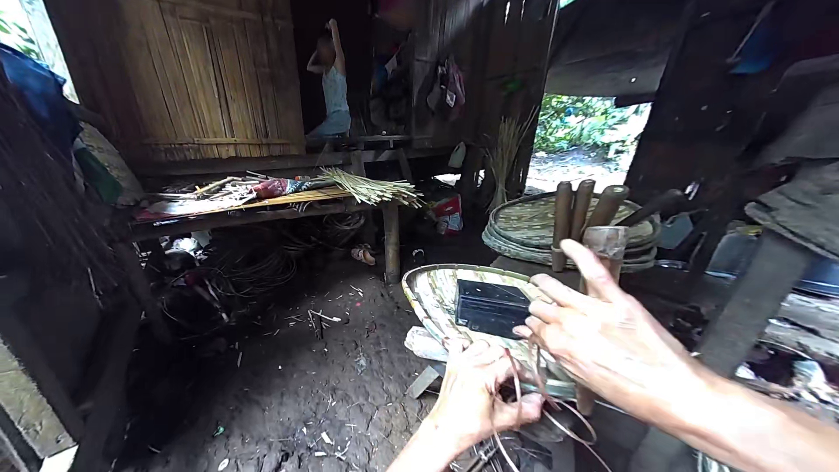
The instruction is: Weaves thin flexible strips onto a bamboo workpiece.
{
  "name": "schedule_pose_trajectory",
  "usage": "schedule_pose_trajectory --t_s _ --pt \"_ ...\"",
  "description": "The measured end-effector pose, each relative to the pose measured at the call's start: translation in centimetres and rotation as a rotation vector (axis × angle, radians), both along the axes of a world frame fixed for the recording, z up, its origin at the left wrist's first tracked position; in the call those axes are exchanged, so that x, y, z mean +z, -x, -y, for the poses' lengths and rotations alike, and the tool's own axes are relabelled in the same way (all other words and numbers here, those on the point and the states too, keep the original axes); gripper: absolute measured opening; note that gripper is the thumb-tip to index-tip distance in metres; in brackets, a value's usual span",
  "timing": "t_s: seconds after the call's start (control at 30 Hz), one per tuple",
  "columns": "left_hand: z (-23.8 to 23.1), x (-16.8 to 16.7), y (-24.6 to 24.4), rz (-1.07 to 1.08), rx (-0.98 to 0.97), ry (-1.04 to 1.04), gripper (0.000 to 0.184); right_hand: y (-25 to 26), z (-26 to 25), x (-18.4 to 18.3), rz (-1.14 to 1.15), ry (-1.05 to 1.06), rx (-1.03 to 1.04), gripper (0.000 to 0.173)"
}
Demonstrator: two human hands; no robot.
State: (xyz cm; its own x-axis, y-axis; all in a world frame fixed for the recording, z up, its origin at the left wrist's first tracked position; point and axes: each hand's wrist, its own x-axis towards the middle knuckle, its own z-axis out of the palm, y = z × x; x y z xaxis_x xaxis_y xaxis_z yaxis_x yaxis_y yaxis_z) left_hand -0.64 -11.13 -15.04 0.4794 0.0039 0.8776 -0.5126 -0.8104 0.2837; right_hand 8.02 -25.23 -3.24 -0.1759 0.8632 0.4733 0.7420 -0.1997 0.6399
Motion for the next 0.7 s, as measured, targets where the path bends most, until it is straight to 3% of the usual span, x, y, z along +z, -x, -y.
schedule_pose_trajectory --t_s 0.13,0.17,0.27,0.33,0.4,0.47,0.53,0.63,0.7 --pt "-0.7 0.7 0.8 -0.138 -0.072 -0.032 0.043 2.4 3.4 -1.4 0.006 -0.121 0.163 0.046" --pt "-0.9 1.1 1.1 -0.176 -0.102 -0.051 0.044 3.2 4.2 -1.4 -0.013 -0.098 0.152 0.044" --pt "-0.7 1.7 1.4 -0.208 -0.170 0.006 0.025 3.9 5.3 0.0 -0.119 0.021 0.100 0.035" --pt "-0.3 1.6 1.2 -0.169 -0.169 0.062 0.020 2.8 4.2 0.8 -0.114 0.064 0.058 0.016" --pt "-0.1 1.4 1.0 -0.139 -0.174 0.105 0.017 2.9 1.9 1.6 -0.118 0.211 -0.183 0.006" --pt "0.0 1.2 0.9 -0.124 -0.184 0.134 0.015 4.2 -1.4 2.8 -0.236 0.552 -0.604 0.022" --pt "0.0 1.3 1.0 -0.129 -0.186 0.147 0.014 4.5 -4.5 3.8 -0.363 0.830 -0.837 0.029" --pt "0.0 1.3 1.2 -0.141 -0.174 0.142 0.016 3.5 -6.1 4.3 -0.502 0.926 -0.838 0.024" --pt "-0.1 1.2 1.1 -0.150 -0.164 0.115 0.017 2.4 -6.2 4.5 -0.409 0.659 -0.680 0.020"
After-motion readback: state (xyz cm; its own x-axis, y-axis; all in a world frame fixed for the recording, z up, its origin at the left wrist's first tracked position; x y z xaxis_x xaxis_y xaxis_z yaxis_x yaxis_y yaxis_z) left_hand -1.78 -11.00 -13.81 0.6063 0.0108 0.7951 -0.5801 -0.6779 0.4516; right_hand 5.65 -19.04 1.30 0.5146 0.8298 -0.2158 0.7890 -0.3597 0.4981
